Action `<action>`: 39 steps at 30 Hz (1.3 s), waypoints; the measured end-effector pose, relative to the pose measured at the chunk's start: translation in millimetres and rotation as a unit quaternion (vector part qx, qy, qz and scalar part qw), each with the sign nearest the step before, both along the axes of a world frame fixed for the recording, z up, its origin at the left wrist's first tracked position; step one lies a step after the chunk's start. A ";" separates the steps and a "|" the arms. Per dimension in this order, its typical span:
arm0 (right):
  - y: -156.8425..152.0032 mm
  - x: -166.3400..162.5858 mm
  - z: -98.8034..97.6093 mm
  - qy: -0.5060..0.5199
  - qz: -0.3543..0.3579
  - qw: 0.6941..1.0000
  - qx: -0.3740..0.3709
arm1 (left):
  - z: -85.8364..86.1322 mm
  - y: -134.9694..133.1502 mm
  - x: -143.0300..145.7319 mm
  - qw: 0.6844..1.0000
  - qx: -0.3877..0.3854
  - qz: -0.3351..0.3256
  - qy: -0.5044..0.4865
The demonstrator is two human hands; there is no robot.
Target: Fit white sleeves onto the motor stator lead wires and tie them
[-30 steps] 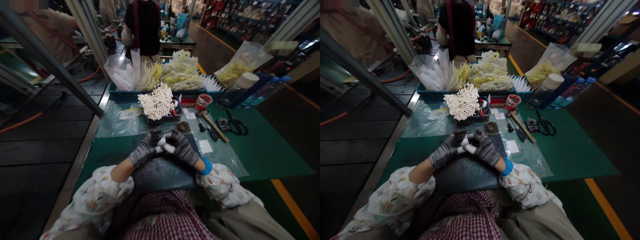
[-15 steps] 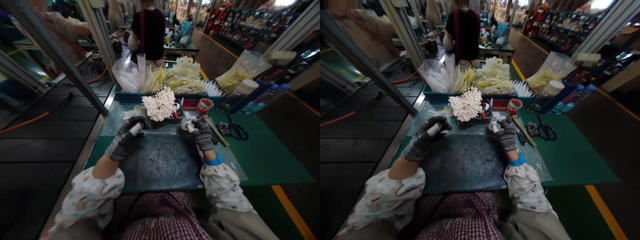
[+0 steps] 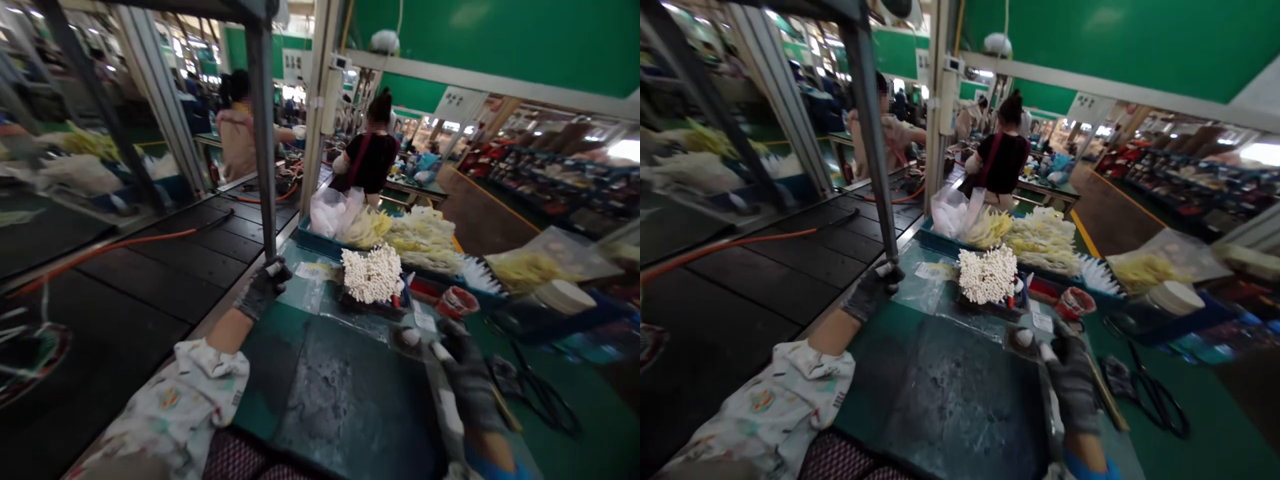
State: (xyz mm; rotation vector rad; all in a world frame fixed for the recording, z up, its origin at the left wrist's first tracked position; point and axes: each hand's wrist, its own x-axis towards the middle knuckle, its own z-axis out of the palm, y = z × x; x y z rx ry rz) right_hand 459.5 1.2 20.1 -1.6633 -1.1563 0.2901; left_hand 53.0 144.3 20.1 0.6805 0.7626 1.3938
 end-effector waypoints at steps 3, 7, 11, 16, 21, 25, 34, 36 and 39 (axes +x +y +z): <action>-18.3 -25.4 21.5 0.021 -0.041 0.998 0.053 | -3.3 -5.9 7.1 1.000 -0.011 -0.024 0.001; -14.5 -65.5 20.4 -0.089 0.046 0.986 0.135 | -3.2 -13.9 15.5 0.998 -0.019 -0.064 0.010; 6.6 -74.9 -16.7 -0.219 0.132 0.947 0.194 | -3.0 -17.8 16.9 0.997 -0.016 -0.076 0.012; 15.8 -43.3 -63.6 -0.333 0.177 0.897 0.229 | -8.1 -16.1 13.7 0.996 -0.013 -0.085 0.011; 14.7 -19.4 -77.9 -0.400 0.195 0.853 0.272 | -14.5 -15.1 13.7 0.994 -0.013 -0.109 0.000; 12.2 -27.1 -68.7 -0.449 0.187 0.817 0.309 | -15.9 -16.0 10.7 0.993 -0.009 -0.119 -0.013; 4.1 -53.8 -36.1 -0.453 0.183 0.813 0.319 | -14.3 -16.7 2.2 0.990 -0.003 -0.140 -0.035; 3.8 -55.4 -30.5 -0.446 0.192 0.814 0.319 | -13.0 -17.8 2.4 0.990 -0.001 -0.138 -0.039; 3.0 -58.0 -25.1 -0.442 0.208 0.810 0.326 | -11.8 -19.5 3.0 0.990 -0.002 -0.135 -0.041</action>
